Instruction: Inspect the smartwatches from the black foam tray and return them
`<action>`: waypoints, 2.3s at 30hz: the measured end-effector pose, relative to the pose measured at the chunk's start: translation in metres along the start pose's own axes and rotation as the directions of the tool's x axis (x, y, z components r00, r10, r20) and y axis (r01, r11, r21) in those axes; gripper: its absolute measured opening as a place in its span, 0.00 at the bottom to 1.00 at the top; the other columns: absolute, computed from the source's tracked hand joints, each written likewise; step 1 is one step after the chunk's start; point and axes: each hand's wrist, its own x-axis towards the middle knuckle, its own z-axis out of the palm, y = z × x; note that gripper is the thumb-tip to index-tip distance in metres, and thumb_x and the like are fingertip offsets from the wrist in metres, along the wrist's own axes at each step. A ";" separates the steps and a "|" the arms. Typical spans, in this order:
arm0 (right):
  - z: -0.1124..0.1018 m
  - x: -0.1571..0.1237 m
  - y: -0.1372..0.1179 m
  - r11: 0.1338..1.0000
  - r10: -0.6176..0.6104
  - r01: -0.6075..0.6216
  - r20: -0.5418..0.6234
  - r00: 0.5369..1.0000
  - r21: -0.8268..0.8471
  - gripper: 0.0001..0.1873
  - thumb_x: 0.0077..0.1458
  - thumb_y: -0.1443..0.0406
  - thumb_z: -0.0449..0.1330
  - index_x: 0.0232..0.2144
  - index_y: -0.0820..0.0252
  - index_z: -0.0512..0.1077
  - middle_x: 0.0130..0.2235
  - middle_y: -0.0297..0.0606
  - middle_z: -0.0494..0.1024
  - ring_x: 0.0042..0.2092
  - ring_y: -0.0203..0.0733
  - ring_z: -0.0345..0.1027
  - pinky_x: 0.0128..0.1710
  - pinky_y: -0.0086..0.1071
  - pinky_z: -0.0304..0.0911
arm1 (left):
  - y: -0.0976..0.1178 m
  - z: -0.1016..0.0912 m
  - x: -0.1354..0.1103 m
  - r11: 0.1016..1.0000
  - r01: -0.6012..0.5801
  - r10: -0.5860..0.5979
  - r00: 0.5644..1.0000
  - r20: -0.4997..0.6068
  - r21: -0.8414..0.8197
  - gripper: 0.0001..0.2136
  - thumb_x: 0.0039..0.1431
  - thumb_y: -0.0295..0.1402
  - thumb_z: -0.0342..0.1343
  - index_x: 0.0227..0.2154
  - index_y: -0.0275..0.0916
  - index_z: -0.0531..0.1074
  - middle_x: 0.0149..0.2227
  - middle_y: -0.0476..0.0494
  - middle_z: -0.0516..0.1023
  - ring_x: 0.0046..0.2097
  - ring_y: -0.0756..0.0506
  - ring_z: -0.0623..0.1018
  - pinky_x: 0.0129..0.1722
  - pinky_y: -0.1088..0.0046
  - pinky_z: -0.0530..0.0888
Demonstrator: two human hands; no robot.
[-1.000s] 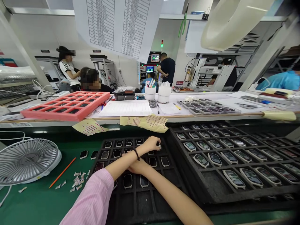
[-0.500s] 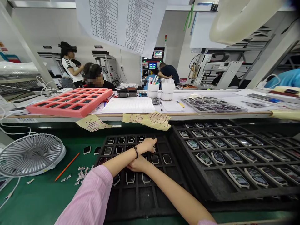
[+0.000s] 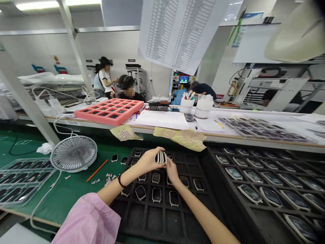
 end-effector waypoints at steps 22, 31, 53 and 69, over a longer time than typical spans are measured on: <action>0.030 -0.041 -0.098 0.025 0.573 -0.750 0.605 0.553 0.661 0.17 0.51 0.58 0.60 0.42 0.61 0.73 0.29 0.39 0.77 0.27 0.42 0.70 0.24 0.34 0.65 | -0.030 -0.031 -0.148 0.945 0.256 -0.252 0.967 0.045 -0.206 0.23 0.58 0.36 0.56 0.56 0.44 0.63 0.57 0.40 0.66 0.56 0.41 0.70 0.51 0.66 0.72; 0.010 -0.049 -0.113 -0.133 0.604 -0.631 0.567 0.560 0.764 0.15 0.53 0.58 0.57 0.39 0.60 0.75 0.33 0.43 0.78 0.31 0.44 0.70 0.26 0.36 0.65 | -0.127 -0.023 -0.169 0.760 0.641 -0.639 0.767 -0.056 0.104 0.09 0.56 0.26 0.50 0.38 0.36 0.73 0.43 0.37 0.74 0.42 0.41 0.76 0.41 0.66 0.73; 0.076 -0.071 -0.159 0.291 0.621 -0.274 0.037 0.783 0.917 0.16 0.56 0.56 0.55 0.46 0.51 0.68 0.41 0.38 0.75 0.41 0.45 0.70 0.39 0.40 0.68 | 0.005 -0.008 -0.147 0.668 0.169 -0.567 0.747 -0.349 -0.725 0.08 0.54 0.37 0.60 0.28 0.36 0.76 0.28 0.45 0.78 0.25 0.50 0.73 0.24 0.76 0.71; 0.081 -0.093 -0.143 0.758 0.401 -0.139 -0.288 0.870 0.637 0.17 0.58 0.56 0.53 0.50 0.51 0.64 0.54 0.42 0.65 0.56 0.50 0.59 0.56 0.50 0.54 | 0.026 0.019 -0.141 0.475 0.098 -0.697 0.649 -0.306 -0.875 0.05 0.48 0.33 0.65 0.25 0.36 0.80 0.30 0.42 0.80 0.35 0.46 0.78 0.35 0.73 0.75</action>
